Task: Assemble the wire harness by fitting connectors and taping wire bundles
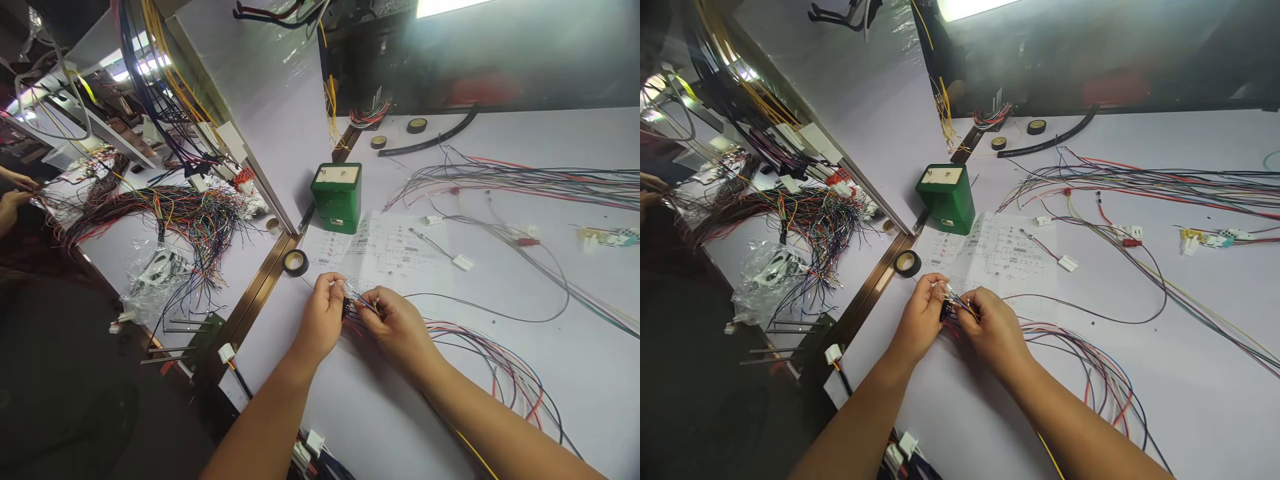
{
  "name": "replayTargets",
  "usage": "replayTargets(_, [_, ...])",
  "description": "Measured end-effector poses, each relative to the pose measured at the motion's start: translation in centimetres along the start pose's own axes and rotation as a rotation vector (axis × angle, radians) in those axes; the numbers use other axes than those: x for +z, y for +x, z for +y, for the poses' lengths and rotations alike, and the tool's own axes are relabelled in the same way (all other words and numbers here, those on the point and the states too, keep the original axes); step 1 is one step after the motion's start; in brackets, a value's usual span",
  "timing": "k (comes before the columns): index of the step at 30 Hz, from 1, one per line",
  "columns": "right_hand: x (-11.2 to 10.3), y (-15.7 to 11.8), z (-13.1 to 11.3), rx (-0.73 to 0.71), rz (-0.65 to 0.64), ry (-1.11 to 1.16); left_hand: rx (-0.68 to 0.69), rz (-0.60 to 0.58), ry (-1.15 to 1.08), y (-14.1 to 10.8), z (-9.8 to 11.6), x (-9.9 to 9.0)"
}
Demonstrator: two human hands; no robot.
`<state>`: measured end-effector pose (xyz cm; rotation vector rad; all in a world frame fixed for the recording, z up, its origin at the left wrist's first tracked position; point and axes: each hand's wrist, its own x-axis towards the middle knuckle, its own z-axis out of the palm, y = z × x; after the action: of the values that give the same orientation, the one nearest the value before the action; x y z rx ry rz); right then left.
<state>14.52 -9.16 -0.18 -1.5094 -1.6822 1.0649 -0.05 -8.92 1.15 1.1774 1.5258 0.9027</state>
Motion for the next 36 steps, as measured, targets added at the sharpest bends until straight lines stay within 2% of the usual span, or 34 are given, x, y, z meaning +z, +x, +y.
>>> replayTargets(6, [0.1, 0.1, -0.1, -0.045, -0.031, -0.02, -0.005, -0.019, -0.021, 0.0, -0.2, 0.2])
replayTargets(13, [0.1, 0.1, 0.0, -0.033, -0.06, -0.007, -0.018, -0.02, -0.073, 0.1, -0.1, 0.1])
replayTargets(17, [0.0, 0.2, 0.0, -0.032, -0.094, 0.082, -0.003, -0.016, 0.032, 0.3, -0.1, -0.2])
replayTargets(20, [-0.3, 0.3, 0.0, -0.092, -0.059, 0.151, 0.036, -0.015, 0.146, 0.3, 0.1, -0.6])
replayTargets(24, [-0.5, 0.5, 0.2, -0.058, 0.025, 0.125, 0.137, -0.096, 0.172, 0.1, 0.7, -0.9])
replayTargets(28, [-0.4, 0.6, 0.4, -0.043, 0.028, 0.09, 0.196, -0.17, 0.081, -0.1, 1.1, -0.7])
replayTargets(32, [-0.3, 0.6, 0.5, -0.058, 0.006, 0.08, 0.164, -0.166, 0.024, -0.3, 1.2, -0.4])
replayTargets(36, [-0.5, 0.6, 0.5, -0.023, -0.02, 0.119, 0.055, -0.161, -0.043, -0.2, 1.2, -0.3])
